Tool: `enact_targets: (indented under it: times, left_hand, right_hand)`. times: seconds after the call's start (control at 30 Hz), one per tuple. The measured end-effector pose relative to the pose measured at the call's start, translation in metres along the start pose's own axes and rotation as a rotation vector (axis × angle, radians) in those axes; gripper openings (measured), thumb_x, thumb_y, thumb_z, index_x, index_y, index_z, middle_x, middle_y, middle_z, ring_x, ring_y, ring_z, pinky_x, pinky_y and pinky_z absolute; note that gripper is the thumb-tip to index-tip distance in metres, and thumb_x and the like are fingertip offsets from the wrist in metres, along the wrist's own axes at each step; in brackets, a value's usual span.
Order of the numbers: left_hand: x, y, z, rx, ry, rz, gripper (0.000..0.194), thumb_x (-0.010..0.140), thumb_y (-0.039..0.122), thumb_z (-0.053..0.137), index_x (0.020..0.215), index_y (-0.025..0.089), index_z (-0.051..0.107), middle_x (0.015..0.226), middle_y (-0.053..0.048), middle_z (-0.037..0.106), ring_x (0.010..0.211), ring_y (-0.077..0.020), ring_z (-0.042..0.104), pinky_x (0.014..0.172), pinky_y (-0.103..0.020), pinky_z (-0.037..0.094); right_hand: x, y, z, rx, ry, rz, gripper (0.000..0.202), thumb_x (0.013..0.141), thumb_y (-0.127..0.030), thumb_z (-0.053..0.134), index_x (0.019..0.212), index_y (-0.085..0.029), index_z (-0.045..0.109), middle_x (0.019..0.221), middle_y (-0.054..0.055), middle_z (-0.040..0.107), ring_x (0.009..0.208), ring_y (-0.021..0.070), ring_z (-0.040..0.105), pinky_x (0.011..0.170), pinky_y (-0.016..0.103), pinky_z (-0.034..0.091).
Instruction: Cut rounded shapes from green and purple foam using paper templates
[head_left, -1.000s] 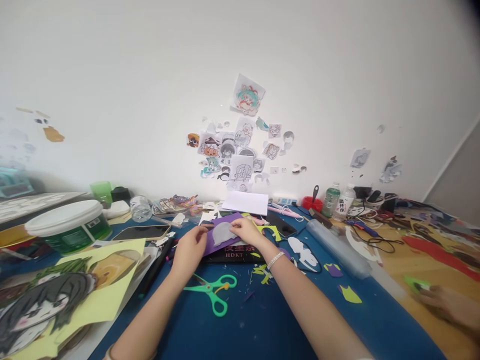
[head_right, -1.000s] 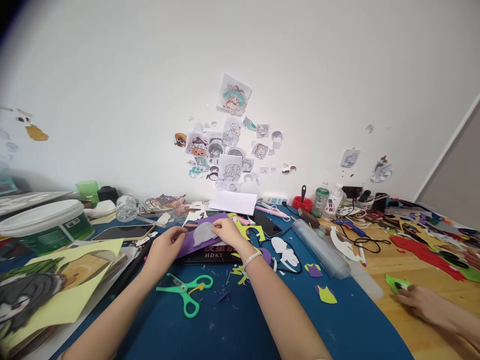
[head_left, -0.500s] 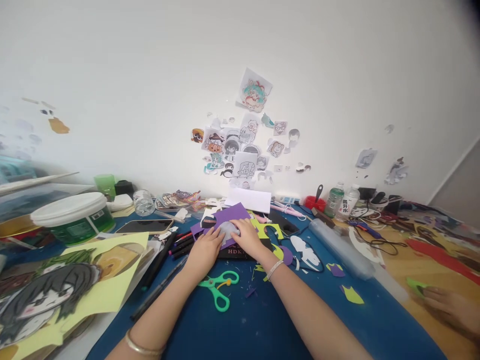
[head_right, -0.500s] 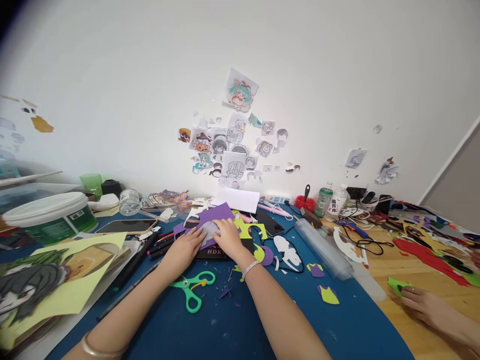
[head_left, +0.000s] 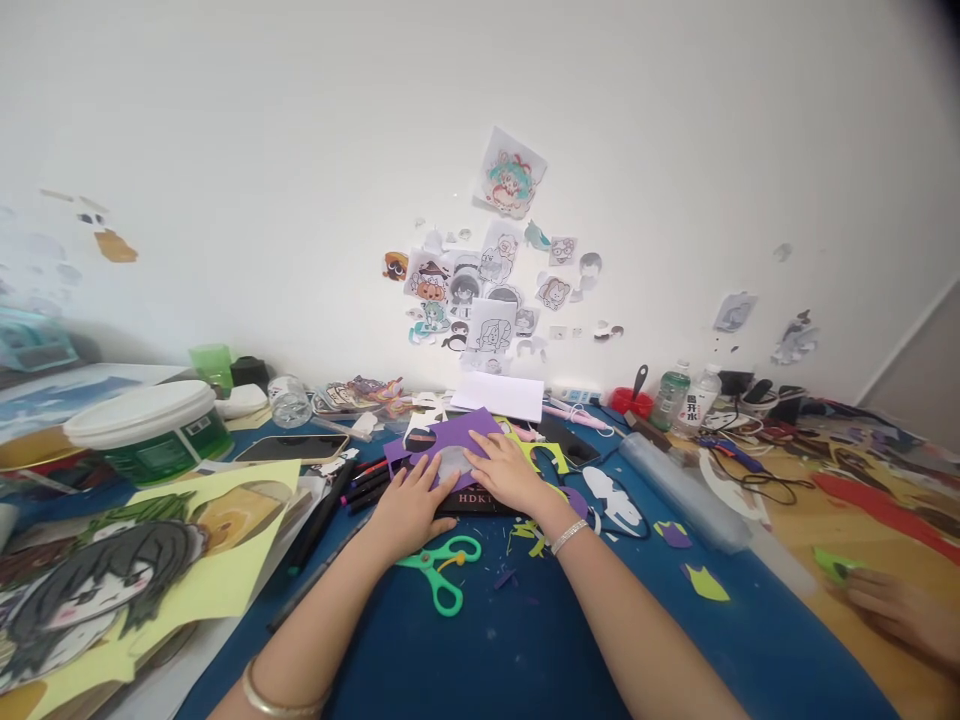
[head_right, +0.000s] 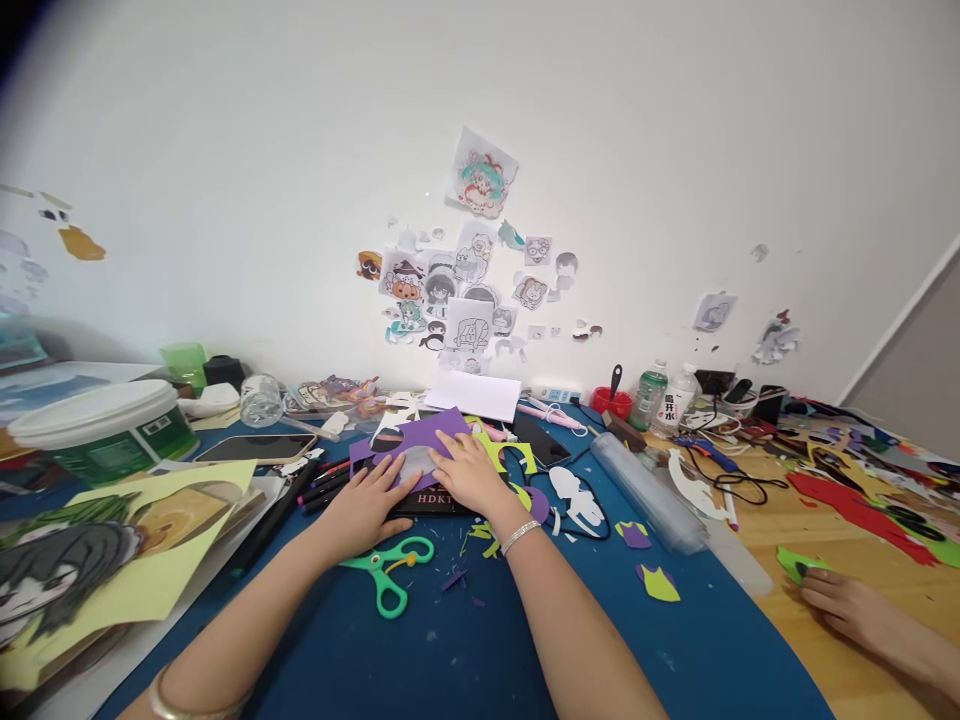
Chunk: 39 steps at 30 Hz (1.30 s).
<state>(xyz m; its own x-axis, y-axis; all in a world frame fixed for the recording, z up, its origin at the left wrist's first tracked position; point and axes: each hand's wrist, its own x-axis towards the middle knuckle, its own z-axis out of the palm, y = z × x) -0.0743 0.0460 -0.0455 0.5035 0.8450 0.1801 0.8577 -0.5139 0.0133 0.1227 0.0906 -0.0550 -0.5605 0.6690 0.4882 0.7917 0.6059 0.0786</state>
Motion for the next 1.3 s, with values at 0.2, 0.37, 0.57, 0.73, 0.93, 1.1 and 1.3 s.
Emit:
enact_targets:
  times: [0.2,0.37,0.57,0.73,0.93,1.1,1.3]
  left_hand:
    - [0.001,-0.007,-0.012,-0.414,0.107,-0.08,0.044,0.069,0.042,0.057,0.109,0.023,0.06,0.132,-0.013,0.042,0.124,-0.0325,0.032,0.1,-0.049,0.022]
    - [0.005,-0.004,-0.033,-0.78,0.226,-0.227,0.044,0.078,0.05,0.039,0.085,0.015,0.064,0.104,-0.016,0.063,0.104,-0.0301,0.054,0.087,-0.041,0.041]
    - [0.003,0.031,-0.033,-1.34,-0.167,-0.305,0.062,0.079,0.062,0.028,0.081,0.009,0.061,0.067,-0.013,0.066,0.052,-0.0174,0.062,0.043,-0.024,0.046]
    - [0.01,0.04,-0.021,-1.859,0.002,-0.542,0.055,0.079,0.057,0.037,0.08,0.007,0.059,0.068,-0.011,0.065,0.051,-0.0132,0.061,0.048,-0.023,0.05]
    - [0.018,0.023,-0.01,-1.616,0.37,-0.678,0.017,0.075,0.021,0.056,0.089,0.012,0.053,0.059,-0.004,0.063,0.051,-0.0162,0.062,0.058,-0.031,0.054]
    - [0.015,0.013,-0.018,-1.365,0.48,-0.702,0.013,0.07,0.028,0.06,0.063,0.017,0.059,0.054,-0.004,0.064,0.058,-0.0211,0.064,0.071,-0.032,0.051]
    - [0.003,0.005,-0.033,-1.19,0.47,-0.667,0.019,0.062,0.04,0.062,0.058,0.022,0.065,0.054,-0.003,0.067,0.071,-0.0283,0.065,0.077,-0.035,0.048]
  right_hand:
    - [-0.016,0.002,-0.021,-0.007,0.007,-0.073,0.038,0.081,-0.034,0.053,0.117,-0.023,0.054,0.129,0.004,0.046,0.114,0.0249,0.038,0.101,0.046,0.025]
    - [-0.013,0.005,-0.017,-0.066,0.084,-0.092,0.032,0.078,-0.02,0.057,0.11,-0.017,0.057,0.109,0.008,0.06,0.101,0.0232,0.049,0.092,0.043,0.036]
    - [-0.006,0.002,-0.007,-0.096,0.195,-0.033,0.025,0.083,-0.01,0.045,0.101,-0.013,0.062,0.097,0.009,0.065,0.083,0.021,0.056,0.075,0.036,0.045]
    - [-0.009,-0.014,-0.014,-0.051,0.256,-0.101,0.027,0.086,-0.012,0.039,0.103,-0.013,0.06,0.099,0.008,0.064,0.085,0.0185,0.054,0.073,0.03,0.046]
    - [-0.009,-0.041,-0.037,0.005,0.266,-0.259,0.025,0.087,-0.015,0.038,0.101,-0.01,0.059,0.097,0.01,0.062,0.081,0.02,0.048,0.071,0.034,0.042]
    - [-0.034,-0.072,-0.049,0.124,0.052,-0.216,0.022,0.081,-0.033,0.049,0.09,-0.016,0.059,0.081,0.005,0.059,0.074,0.0181,0.047,0.063,0.03,0.037]
    - [-0.051,-0.097,-0.045,0.14,-0.204,-0.108,0.043,0.069,-0.054,0.057,0.09,-0.018,0.056,0.081,0.004,0.056,0.074,0.0194,0.048,0.054,0.026,0.033]
